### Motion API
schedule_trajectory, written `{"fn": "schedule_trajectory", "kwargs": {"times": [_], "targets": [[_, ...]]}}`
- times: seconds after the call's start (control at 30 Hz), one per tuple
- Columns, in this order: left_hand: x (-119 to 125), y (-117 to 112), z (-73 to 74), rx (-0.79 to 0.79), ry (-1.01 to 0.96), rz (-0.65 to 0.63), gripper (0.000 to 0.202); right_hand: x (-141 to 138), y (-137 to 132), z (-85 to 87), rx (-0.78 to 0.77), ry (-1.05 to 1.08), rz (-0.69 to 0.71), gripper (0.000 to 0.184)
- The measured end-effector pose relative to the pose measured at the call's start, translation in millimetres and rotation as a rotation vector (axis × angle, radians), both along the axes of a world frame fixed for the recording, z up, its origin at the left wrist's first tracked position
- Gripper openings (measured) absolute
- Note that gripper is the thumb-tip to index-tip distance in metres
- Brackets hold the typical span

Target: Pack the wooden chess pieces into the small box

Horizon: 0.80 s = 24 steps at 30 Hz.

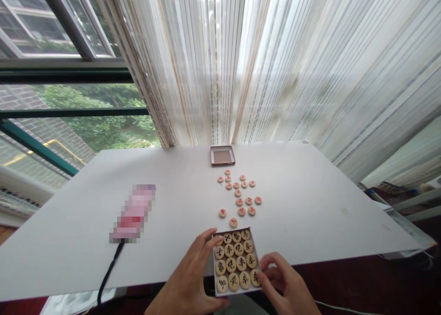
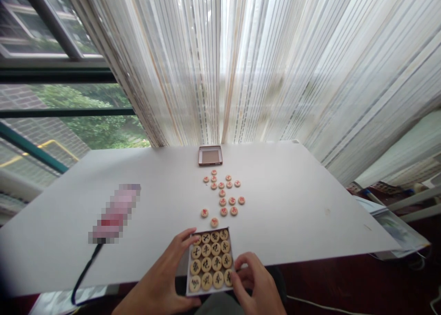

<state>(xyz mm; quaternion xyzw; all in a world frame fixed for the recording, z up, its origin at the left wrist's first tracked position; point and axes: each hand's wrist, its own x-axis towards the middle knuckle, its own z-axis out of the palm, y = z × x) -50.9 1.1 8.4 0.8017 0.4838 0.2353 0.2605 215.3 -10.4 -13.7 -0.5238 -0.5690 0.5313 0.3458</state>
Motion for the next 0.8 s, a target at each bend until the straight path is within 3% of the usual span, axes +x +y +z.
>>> {"fn": "schedule_trajectory", "kwargs": {"times": [0.2,0.4,0.6,0.8], "targets": [[-4.4,12.6,23.6,0.084,-0.001,0.005,0.099,-14.6,18.3,22.0,0.187,-0.007,-0.016,0.022],[-33.3,68.3,43.1,0.138,-0.004,0.029,0.093,-47.6,76.1,42.8,0.342,-0.034,0.033,0.018],[-66.8,110.5,37.5,0.116,-0.029,0.003,0.085,-63.0,120.4,48.8,0.424,-0.088,0.176,0.017],[-89.0,128.3,24.6,0.096,0.033,-0.005,0.084,-44.2,155.4,68.1,0.581,-0.255,0.247,0.020]]}}
